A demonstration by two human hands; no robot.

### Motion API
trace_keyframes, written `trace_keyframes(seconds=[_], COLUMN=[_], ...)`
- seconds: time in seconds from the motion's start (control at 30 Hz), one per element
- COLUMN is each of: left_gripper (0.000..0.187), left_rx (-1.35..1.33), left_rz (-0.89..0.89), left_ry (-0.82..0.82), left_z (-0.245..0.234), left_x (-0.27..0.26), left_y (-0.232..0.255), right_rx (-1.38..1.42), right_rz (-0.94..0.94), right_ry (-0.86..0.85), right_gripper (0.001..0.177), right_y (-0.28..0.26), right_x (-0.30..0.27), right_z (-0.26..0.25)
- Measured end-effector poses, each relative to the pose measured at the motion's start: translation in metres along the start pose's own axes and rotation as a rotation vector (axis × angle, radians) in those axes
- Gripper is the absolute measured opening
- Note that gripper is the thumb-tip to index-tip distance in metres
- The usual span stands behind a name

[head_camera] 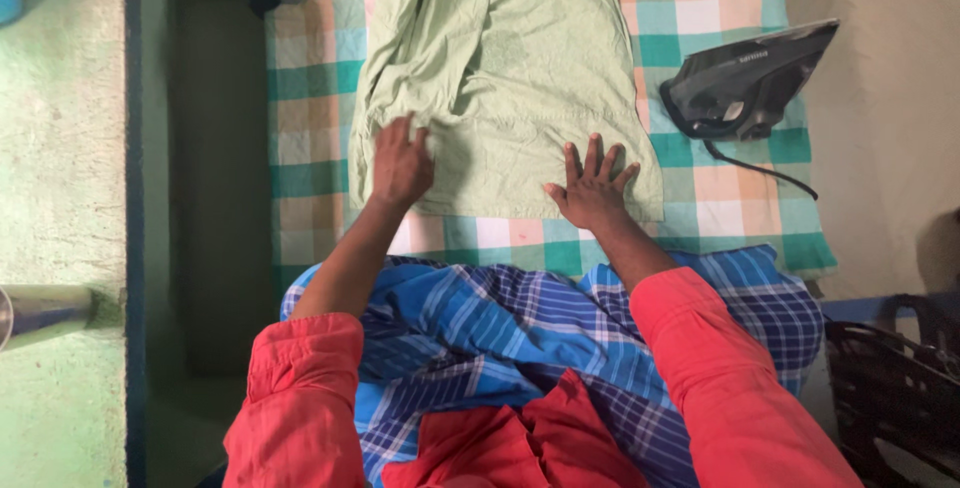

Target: The person irons a light green shirt on a checkered cloth laid on the floor. They smooth the fabric with their hands, use a black iron to press the sleeves and body, and repeatedly flip and reposition the shirt to iron different sections.

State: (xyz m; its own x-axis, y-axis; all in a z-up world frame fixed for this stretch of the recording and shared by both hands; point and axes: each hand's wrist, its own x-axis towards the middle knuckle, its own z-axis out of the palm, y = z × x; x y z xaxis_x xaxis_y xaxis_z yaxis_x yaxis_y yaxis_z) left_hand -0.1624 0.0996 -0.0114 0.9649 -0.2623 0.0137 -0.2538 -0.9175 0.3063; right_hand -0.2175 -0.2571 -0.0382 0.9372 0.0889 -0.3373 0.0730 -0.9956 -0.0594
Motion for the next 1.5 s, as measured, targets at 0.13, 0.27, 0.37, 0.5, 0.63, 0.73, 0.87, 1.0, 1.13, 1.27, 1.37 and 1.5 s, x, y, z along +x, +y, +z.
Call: trace_keyframes(seconds=[0.13,0.27,0.37,0.5,0.63,0.73,0.87,1.0,1.13,1.27,1.37,1.5], left_gripper=[0.068,0.094,0.083,0.078,0.074,0.077,0.071,0.062,0.063,0.064,0.064,0.063], left_rx=[0.037,0.141,0.138,-0.086,0.045,0.058,0.089,0.096,-0.249,-0.047,0.010,0.003], left_rz=[0.271,-0.178,-0.068,0.198,0.193,0.136,0.082,0.153,0.328,0.309,0.281,0.272], left_ry=[-0.028,-0.091,-0.135,0.003,0.121,0.038,-0.085,-0.057,0.058,0.076,0.051,0.075], left_z=[0.002,-0.003,0.021,0.057,0.055,0.035,0.014,0.025,0.048,0.045,0.036,0.035], left_x=[-0.011,-0.009,-0.002,-0.002,-0.017,-0.017,-0.019,-0.016,-0.019,-0.020,-0.018,-0.020], left_y=[0.043,0.058,0.061,0.073,0.085,0.096,0.108,0.100,0.087,0.088,0.093,0.093], right_rx=[-0.004,0.060,0.111,0.294,0.266,0.148,0.093,0.156,0.296,0.283,0.105,0.043], right_rz=[-0.005,0.005,-0.037,-0.251,-0.307,-0.218,-0.118,-0.420,-0.388,-0.484,-0.679,-0.631], right_ry=[0.006,0.134,0.376,0.481,0.436,0.444,0.503,0.428,0.427,0.266,0.282,0.394], right_gripper=[0.089,0.079,0.063,0.052,0.057,0.063,0.059,0.054,0.028,0.026,0.010,0.014], right_y=[-0.002,-0.014,-0.035,-0.077,-0.072,-0.034,-0.030,-0.078,-0.103,-0.106,-0.116,-0.113], right_x=[-0.002,-0.009,0.008,0.063,0.110,0.140,0.147,0.123,0.135,0.161,0.174,0.192], right_z=[-0.007,-0.014,-0.010,0.003,0.008,-0.011,-0.036,-0.037,-0.055,-0.068,-0.063,-0.060])
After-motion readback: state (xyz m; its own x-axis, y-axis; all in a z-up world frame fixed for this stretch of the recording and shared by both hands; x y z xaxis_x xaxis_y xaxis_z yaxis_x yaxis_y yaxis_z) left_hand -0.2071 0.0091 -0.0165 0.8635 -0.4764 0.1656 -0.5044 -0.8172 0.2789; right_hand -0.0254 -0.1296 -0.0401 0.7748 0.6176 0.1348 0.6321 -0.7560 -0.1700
